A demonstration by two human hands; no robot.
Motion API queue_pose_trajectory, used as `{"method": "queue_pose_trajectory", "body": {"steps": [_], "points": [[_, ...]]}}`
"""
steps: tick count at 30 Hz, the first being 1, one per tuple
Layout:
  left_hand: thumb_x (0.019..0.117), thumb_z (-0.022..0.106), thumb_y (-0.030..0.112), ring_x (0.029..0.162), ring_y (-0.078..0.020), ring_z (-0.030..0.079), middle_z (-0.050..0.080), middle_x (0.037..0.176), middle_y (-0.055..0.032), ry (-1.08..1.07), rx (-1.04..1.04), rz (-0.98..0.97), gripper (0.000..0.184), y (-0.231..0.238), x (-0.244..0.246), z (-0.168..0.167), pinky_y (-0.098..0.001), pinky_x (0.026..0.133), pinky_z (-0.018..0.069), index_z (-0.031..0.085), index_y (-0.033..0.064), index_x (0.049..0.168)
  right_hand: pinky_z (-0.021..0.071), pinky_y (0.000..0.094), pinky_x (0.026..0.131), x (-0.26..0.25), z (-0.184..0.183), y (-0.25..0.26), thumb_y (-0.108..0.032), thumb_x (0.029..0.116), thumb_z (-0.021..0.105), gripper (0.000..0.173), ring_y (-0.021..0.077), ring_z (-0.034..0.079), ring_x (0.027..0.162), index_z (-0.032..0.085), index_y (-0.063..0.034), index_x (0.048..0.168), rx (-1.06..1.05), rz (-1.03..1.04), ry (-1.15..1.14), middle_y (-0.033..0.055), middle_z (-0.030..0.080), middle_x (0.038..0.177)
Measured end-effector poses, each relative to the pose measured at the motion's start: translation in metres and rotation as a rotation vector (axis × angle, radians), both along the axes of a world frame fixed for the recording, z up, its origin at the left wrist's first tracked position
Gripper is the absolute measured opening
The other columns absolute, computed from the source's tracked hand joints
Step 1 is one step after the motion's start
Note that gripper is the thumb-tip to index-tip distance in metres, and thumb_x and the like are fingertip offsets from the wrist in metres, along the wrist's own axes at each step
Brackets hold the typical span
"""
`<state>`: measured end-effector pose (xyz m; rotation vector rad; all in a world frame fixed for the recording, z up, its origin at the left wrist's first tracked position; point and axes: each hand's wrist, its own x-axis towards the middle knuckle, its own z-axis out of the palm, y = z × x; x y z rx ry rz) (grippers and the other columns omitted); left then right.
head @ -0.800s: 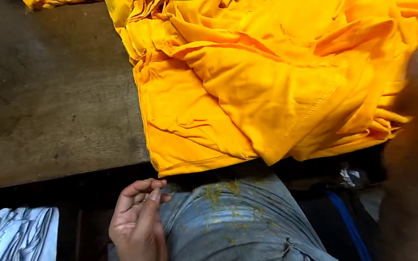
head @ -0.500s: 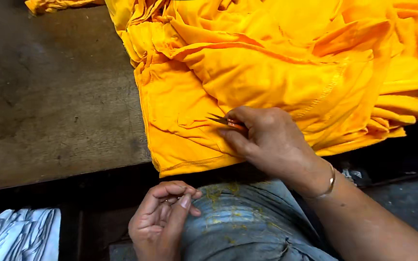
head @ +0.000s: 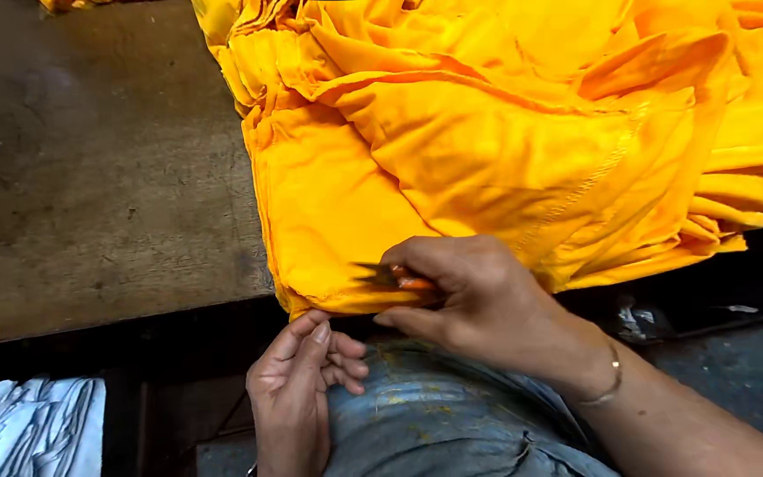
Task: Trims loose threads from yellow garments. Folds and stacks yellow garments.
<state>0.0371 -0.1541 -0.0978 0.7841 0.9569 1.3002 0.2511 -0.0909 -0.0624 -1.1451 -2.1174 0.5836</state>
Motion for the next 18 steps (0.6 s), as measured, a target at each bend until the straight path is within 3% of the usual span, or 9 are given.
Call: {"method": "queue_pose_trajectory", "body": {"steps": [3,6,10,15,17,18], "points": [[0.1068,0.053,0.013,0.060,-0.0167,0.071,0.071,0.076,-0.0151,0.025,0.029,-0.006,0.024,-0.001,0.001,0.004,-0.0276,0.052,0.0604,0.071,-0.0013,0.113,0.0435,0.0296,0.050,-0.011,-0.009,0.000,-0.014,0.0861,0.067,0.007,0.0116,0.057,0.062,0.068,-0.0089,0.090,0.157,0.058,-0.114,-0.0013,0.060,0.074],[0.1077,0.052,0.017,0.066,-0.0163,0.070,0.072,0.083,-0.0165,-0.029,0.014,-0.153,0.029,-0.003,0.000,0.005,-0.0279,0.058,0.0606,0.072,-0.0032,0.112,0.0426,0.0253,0.050,-0.004,-0.007,0.003,-0.008,0.0903,0.060,0.010,0.0076,0.055,0.061,0.068,-0.0084,0.084,0.151,0.089,-0.017,-0.0025,0.059,0.072],[0.1074,0.053,0.019,0.073,-0.0179,0.071,0.072,0.094,-0.0193,-0.265,-0.034,-0.365,0.032,0.000,0.010,0.007,-0.0289,0.064,0.0602,0.065,-0.0031,0.127,0.0439,0.0180,0.053,0.009,-0.001,0.005,-0.004,0.0894,0.060,0.010,0.0020,0.055,0.064,0.069,-0.0055,0.085,0.104,0.154,0.106,-0.0029,0.061,0.073],[0.1076,0.051,0.019,0.071,-0.0164,0.067,0.070,0.098,-0.0183,-0.401,-0.003,-0.408,0.051,0.012,0.023,0.017,-0.0265,0.064,0.0571,0.040,0.0208,0.157,0.0464,0.0143,0.055,0.016,0.005,0.000,0.001,0.0833,0.070,0.004,0.0020,0.057,0.065,0.068,-0.0019,0.080,0.023,0.138,0.342,-0.0002,0.062,0.073],[0.1058,0.053,0.016,0.074,-0.0182,0.068,0.070,0.107,-0.0185,-0.411,0.024,-0.373,0.059,0.012,0.027,0.019,-0.0278,0.065,0.0571,0.031,0.0277,0.159,0.0505,0.0155,0.058,0.022,0.009,-0.003,0.001,0.0830,0.072,0.004,0.0034,0.060,0.067,0.069,-0.0013,0.083,0.005,0.175,0.402,0.0004,0.064,0.075],[0.1039,0.057,0.017,0.078,-0.0203,0.069,0.068,0.112,-0.0189,-0.400,0.034,-0.336,0.060,0.012,0.028,0.020,-0.0301,0.067,0.0584,0.031,0.0257,0.157,0.0505,0.0160,0.059,0.025,0.012,-0.005,-0.001,0.0838,0.071,0.002,0.0033,0.059,0.068,0.069,-0.0018,0.083,0.012,0.205,0.401,-0.0002,0.063,0.075]]}}
